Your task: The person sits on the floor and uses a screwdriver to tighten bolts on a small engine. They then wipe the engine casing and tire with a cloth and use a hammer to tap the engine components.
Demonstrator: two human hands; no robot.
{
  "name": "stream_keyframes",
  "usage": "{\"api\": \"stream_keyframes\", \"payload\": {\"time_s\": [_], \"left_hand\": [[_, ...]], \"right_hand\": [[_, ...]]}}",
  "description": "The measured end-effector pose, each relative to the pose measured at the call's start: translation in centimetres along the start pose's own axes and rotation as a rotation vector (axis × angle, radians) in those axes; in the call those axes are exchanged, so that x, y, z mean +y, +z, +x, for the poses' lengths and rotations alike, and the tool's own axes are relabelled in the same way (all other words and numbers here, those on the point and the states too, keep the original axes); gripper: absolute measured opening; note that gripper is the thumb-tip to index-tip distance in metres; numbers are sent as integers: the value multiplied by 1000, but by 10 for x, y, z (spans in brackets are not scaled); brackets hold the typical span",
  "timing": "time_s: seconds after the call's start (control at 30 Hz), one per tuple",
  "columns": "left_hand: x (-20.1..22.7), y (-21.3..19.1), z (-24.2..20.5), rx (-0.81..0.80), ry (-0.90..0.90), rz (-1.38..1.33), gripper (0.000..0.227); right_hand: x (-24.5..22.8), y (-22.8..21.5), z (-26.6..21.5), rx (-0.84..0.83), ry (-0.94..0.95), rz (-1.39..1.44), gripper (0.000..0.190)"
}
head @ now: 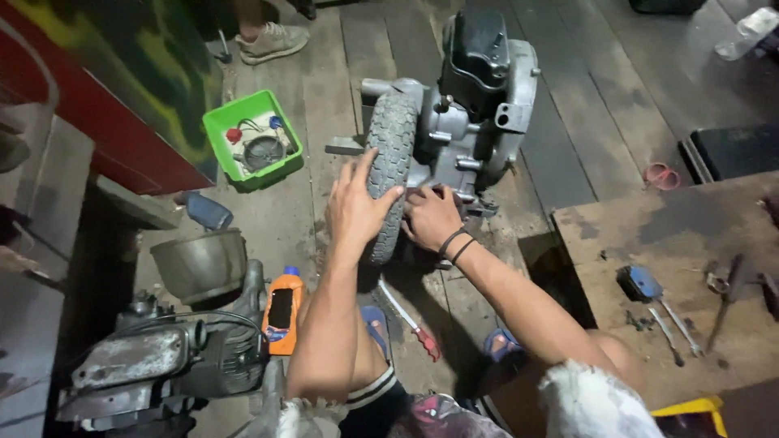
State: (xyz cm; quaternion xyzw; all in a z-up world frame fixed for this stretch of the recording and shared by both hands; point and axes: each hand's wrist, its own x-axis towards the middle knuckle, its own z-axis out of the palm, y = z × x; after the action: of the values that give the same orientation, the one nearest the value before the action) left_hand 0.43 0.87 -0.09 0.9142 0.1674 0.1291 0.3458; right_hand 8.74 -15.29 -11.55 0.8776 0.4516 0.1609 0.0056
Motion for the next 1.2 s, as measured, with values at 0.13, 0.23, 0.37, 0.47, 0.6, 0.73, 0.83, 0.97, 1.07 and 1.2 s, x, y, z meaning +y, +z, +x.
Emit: {"api": "stream_keyframes", "payload": {"time_s": [0.13, 0.23, 0.37, 0.47, 0.6, 0.73, 0.83, 0.97, 1.07, 1.2], "left_hand": [[0, 2, -7, -14, 19, 7, 76], [-3, -4, -3, -42, 20, 15, 75], [-5, 4, 1, -23, 31, -10, 75], [-4, 4, -3, -28, 30, -7, 75], [-2, 1, -5, -26, 29, 19, 75], [-4, 7, -6, -43, -6, 14, 74], [-4, 10, -10, -21, -16, 5, 74], [-1, 9, -13, 21, 33, -30, 74], [-6, 9, -2, 25, 38, -12, 74], [-14, 11, 1, -12, 36, -59, 75]], "right_hand": [[9, -8, -4, -132, -47, 85, 27], [13, -2, 10, -241, -97, -26, 34], [17, 23, 2, -131, 31, -43, 32], [12, 46, 5, -43, -16, -108, 28], [16, 36, 11, 91, -115, -127, 29], [8, 39, -1, 148, -112, -101, 36], [2, 59, 2, 137, -41, -85, 20], [9, 66, 7, 118, -78, -165, 20], [23, 34, 8, 115, -88, -125, 29], [70, -5, -2, 202, -37, -40, 32]]}}
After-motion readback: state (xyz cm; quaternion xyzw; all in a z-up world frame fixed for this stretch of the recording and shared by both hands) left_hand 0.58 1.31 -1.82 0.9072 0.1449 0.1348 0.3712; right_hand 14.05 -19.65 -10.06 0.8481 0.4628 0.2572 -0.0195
